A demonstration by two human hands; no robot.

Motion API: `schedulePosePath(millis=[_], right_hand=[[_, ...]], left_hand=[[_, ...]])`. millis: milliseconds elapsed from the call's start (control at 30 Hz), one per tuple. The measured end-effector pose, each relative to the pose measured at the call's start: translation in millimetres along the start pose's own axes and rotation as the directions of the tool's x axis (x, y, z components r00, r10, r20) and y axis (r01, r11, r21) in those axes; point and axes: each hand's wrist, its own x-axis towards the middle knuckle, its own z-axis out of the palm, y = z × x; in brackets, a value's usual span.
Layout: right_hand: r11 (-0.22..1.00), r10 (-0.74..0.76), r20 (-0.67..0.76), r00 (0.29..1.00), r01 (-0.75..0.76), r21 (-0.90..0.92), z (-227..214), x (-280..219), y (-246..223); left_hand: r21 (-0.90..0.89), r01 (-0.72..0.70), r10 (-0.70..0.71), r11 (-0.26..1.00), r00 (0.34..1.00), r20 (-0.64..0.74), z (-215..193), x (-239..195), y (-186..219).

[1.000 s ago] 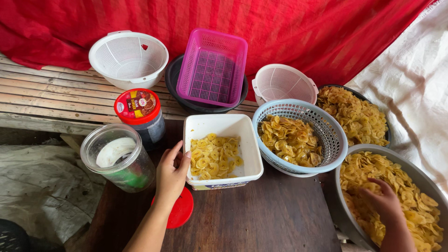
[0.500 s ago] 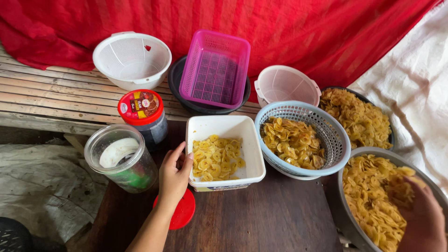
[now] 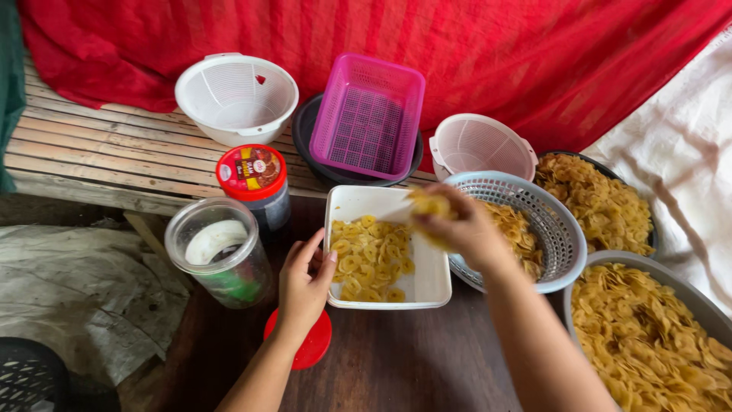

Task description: The person transfers fried banana chips from a large bowl into a white plastic container. They then open a jar of dark liquid, scoop some with a green spoon, and pour it over the chips. The person shakes the container to mix the contents and then pours the coated chips into a blue colander.

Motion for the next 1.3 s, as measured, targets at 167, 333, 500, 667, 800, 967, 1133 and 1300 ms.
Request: schedulePosePath(millis=[167,333,500,667,800,967,1133,1300], right_hand=[[0.763,-0.331,0.006,0.943,0.272,-0.587,61.8,22.3,46.6],[0.809,-0.248,0.016,0.969,0.216,-0.547,62.7,34.4,73.5],[0.776,-0.130,-0.001,0.991,0.101,-0.622,66.9,29.0,62.3],[0.756,-0.202,0.043,0.978,0.183,-0.629,74.4,19.2,17.0],[0.794,-0.372,0.124,0.920,0.384,-0.471,100.1,16.3,-25.6],[0.740,-0.474,0.257,0.842,0.539,-0.402,147.3,46.9,-81.3],[0.648,-0.352,0.347,0.870,0.493,-0.580,194.4,89.6,-112.3],[0.553,-0.353,0.450,0.820,0.571,-0.607,225.1,92.1,-93.9]], left_hand=[[0.060,0.107,-0.107,0.993,0.994,0.011,-2.3,6.0,-5.7],[0.220,0.170,-0.196,0.961,0.975,0.101,-17.9,15.5,25.7],[0.432,-0.058,0.019,0.900,0.995,0.094,-54.7,7.3,93.0],[0.694,-0.126,0.356,0.709,0.913,-0.198,-129.8,26.5,120.6],[0.569,-0.014,0.181,0.822,0.954,-0.238,-174.9,60.6,87.6],[0.272,0.103,-0.065,0.957,0.987,-0.144,-193.7,117.3,27.4],[-0.064,0.362,-0.366,0.930,0.929,-0.052,-201.9,131.1,-21.4],[-0.172,0.459,-0.444,0.871,0.888,0.123,-213.3,112.1,-51.2]])
